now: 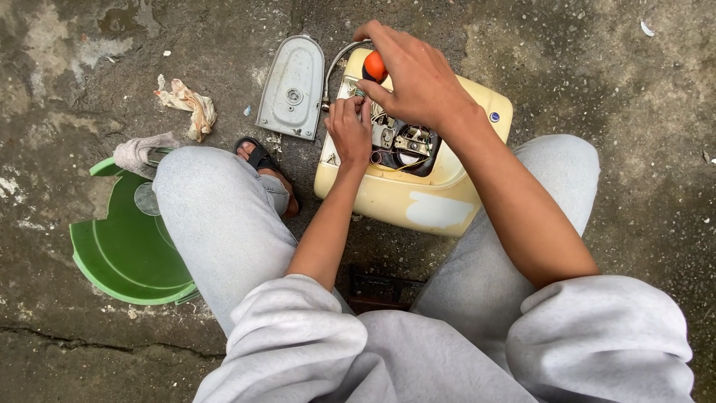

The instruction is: Repairing the internal components of a small appliance using a screwdriver and pliers

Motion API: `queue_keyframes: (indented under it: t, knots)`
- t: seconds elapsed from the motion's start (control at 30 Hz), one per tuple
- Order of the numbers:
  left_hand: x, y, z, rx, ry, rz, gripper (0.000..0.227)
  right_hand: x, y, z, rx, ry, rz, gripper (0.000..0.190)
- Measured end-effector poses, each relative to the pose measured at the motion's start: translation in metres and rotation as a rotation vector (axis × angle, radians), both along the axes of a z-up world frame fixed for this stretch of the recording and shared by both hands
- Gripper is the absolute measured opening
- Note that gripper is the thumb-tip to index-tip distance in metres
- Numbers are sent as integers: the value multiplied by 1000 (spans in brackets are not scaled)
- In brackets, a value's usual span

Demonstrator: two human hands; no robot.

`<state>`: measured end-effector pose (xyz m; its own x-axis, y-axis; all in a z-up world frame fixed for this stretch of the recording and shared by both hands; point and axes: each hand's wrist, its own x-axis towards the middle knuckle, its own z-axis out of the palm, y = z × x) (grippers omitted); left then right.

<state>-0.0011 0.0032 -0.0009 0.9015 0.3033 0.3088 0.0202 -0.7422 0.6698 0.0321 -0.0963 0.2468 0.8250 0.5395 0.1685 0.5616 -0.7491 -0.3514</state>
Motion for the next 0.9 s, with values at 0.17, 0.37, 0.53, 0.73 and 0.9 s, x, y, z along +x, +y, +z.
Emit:
queue_keyframes:
  t: [0.17,0.37,0.53,0.73,0.9]
  knots:
    - [1,0,1,-16,19,2,9,2,-3,-11,-111,-86,-15,45]
    - [0,0,2,7,26,0,10,4,5,-19,-19,-157,-91,36]
    - [0,0,-5,53,63,-17,13,-4,11,-13,-22,-148,-133,38]
    - [0,-1,1,37,-18,-9,9,6,7,-29,-103,-266,-203,53]
    - [0,0,-2,23,-59,1,12,3,11,-22,29,-131,-140,27]
